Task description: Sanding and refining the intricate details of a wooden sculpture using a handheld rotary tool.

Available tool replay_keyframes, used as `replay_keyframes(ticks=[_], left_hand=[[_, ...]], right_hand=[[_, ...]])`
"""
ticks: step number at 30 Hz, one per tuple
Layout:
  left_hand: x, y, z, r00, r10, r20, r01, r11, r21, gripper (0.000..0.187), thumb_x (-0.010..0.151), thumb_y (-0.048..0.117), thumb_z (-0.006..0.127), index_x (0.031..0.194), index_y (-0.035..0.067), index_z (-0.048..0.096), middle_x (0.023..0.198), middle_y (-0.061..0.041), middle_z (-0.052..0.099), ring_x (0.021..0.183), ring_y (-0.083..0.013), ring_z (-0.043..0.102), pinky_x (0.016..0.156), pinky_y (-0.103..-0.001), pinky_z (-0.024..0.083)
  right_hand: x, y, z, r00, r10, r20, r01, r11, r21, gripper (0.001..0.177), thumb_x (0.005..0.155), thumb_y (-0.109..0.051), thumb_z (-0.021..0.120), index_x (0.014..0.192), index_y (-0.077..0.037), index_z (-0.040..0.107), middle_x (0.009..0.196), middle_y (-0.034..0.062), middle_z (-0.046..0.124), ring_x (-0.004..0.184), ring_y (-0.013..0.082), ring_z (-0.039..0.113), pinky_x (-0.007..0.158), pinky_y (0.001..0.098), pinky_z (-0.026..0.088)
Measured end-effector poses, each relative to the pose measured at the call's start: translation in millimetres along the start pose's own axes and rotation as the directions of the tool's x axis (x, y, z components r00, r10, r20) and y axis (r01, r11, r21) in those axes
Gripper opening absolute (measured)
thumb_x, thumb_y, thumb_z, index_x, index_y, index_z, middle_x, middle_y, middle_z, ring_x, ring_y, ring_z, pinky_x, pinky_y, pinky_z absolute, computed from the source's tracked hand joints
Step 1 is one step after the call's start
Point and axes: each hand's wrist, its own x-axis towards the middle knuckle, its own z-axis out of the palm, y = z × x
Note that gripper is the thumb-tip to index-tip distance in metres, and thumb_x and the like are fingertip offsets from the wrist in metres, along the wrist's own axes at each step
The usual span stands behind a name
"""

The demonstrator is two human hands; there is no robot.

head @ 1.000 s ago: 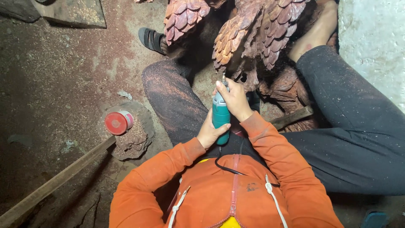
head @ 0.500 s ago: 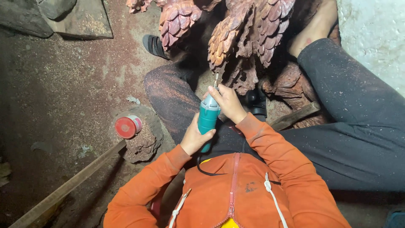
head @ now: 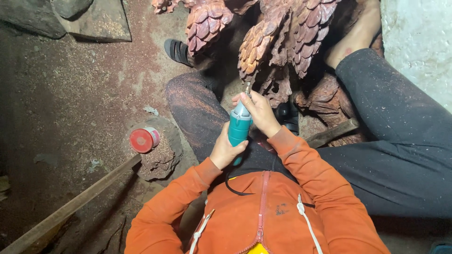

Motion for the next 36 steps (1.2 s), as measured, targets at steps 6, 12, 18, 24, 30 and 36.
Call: replay_keyframes(ticks=[6,12,18,24,30,36], left_hand=[[2.5,1.9,17.5,0.999,0.024,-0.023,-0.026,0.995,-0.099,0.073,0.075,0.038,0.081,0.136,0.022,0.044,0.118,-0.021,0.064,0.114,-0.0437,0.062,0.094,-0.059,0.049],[4.2,10.6,31.0,0.996,0.075,-0.054,-0.082,0.987,-0.140,0.074,0.076,0.036,0.080,0.136,0.017,0.042,0.120,-0.026,0.061,0.115,-0.0476,0.060,0.094,-0.061,0.048],[4.5,20.8,34.4,0.995,0.074,-0.062,-0.083,0.983,-0.165,0.080,0.074,0.038,0.082,0.140,0.021,0.040,0.123,-0.023,0.061,0.118,-0.0460,0.059,0.097,-0.059,0.048],[6.4,3.7,37.4,0.996,0.062,-0.063,-0.073,0.978,-0.194,0.082,0.073,0.042,0.082,0.141,0.021,0.040,0.123,-0.023,0.062,0.118,-0.0462,0.060,0.097,-0.060,0.049],[-4.4,-3.9,53.0,1.000,0.010,-0.013,-0.014,0.950,-0.312,0.083,0.072,0.047,0.081,0.141,0.024,0.040,0.124,-0.021,0.061,0.120,-0.0445,0.059,0.101,-0.058,0.048],[-2.7,-1.2,71.1,0.998,0.056,-0.011,-0.055,0.889,-0.454,0.079,0.076,0.047,0.079,0.138,0.021,0.038,0.126,-0.022,0.058,0.123,-0.0450,0.055,0.101,-0.059,0.046]], right_hand=[[1.0,-2.1,-12.6,0.998,-0.053,0.023,0.054,0.997,-0.052,0.041,0.108,-0.040,0.052,0.101,-0.007,0.074,0.090,0.0099,0.076,0.087,0.0199,0.067,0.084,0.0378,0.053],[-0.1,-6.1,-20.1,0.998,-0.066,0.022,0.068,0.993,-0.100,0.039,0.109,-0.040,0.052,0.098,-0.008,0.073,0.091,0.0091,0.077,0.088,0.0231,0.070,0.084,0.0388,0.053],[-0.8,-20.4,-25.9,0.991,-0.130,0.031,0.133,0.981,-0.139,0.037,0.109,-0.038,0.053,0.099,-0.009,0.073,0.093,0.0108,0.075,0.090,0.0234,0.068,0.087,0.0396,0.052],[-0.3,-7.2,-22.7,0.995,-0.082,0.060,0.089,0.986,-0.139,0.041,0.110,-0.040,0.049,0.100,-0.007,0.072,0.095,0.0091,0.074,0.093,0.0233,0.069,0.090,0.0404,0.051],[-8.3,-1.1,-18.7,0.996,-0.088,0.033,0.093,0.972,-0.216,0.036,0.109,-0.035,0.050,0.103,-0.010,0.075,0.083,0.0073,0.073,0.088,0.0225,0.070,0.090,0.0376,0.052],[-9.5,-24.7,-15.6,0.997,-0.034,0.073,0.051,0.968,-0.247,0.040,0.109,-0.040,0.048,0.097,-0.011,0.074,0.074,0.0080,0.076,0.080,0.0165,0.070,0.088,0.0323,0.051]])
